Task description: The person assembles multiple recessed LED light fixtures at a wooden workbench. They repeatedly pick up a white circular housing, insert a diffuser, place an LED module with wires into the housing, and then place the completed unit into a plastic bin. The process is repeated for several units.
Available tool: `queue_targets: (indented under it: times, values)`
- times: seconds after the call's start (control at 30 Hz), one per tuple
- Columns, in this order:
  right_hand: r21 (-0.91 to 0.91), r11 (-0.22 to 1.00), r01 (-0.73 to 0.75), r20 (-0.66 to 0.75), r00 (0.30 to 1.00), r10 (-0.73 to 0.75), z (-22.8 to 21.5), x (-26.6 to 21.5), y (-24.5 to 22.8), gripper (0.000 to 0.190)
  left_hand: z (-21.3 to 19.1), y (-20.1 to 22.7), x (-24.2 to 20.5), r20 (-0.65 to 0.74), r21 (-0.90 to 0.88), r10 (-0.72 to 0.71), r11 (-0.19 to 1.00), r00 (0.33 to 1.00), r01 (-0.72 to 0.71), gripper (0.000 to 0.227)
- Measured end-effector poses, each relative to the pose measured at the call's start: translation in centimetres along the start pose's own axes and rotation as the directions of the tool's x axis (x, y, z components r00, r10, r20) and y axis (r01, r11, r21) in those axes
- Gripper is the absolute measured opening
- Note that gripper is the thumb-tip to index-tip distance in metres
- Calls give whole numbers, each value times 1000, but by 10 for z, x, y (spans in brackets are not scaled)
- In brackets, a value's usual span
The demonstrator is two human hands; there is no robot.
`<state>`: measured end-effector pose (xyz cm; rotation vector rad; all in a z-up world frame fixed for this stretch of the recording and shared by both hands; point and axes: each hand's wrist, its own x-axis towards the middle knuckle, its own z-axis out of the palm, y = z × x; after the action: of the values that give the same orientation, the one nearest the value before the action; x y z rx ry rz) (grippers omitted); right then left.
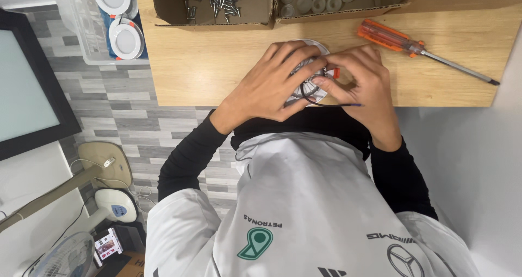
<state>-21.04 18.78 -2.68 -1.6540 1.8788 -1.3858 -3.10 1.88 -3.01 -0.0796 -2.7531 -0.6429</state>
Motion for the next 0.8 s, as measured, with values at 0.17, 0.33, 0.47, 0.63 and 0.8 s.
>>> queue_targets:
  times: [0.17,0.33,0.47,0.63,0.8]
  values:
    - [7,1000,-8,-3,1000,8,1,0,0,28,-4,1,2,6,-63,-14,998,1000,14,58]
    - [-7,999,33,2,999,-33,4,-5,9,26,-2,0,-1,19,-25,-4,1000,1000,4,60]
    - [-21,1000,3,22,1000,-3,2,-4,4,25,0,0,-1,26,6,-2,1000,1000,2,62]
    - [-30,999,18,22,1000,-17,3,-3,5,23,1,0,-1,34,-15,-27,1000,999,28,60]
    - [-51,998,25,19,1000,-24,5,-7,9,22,3,0,-3,36,11,-20,1000,999,19,65]
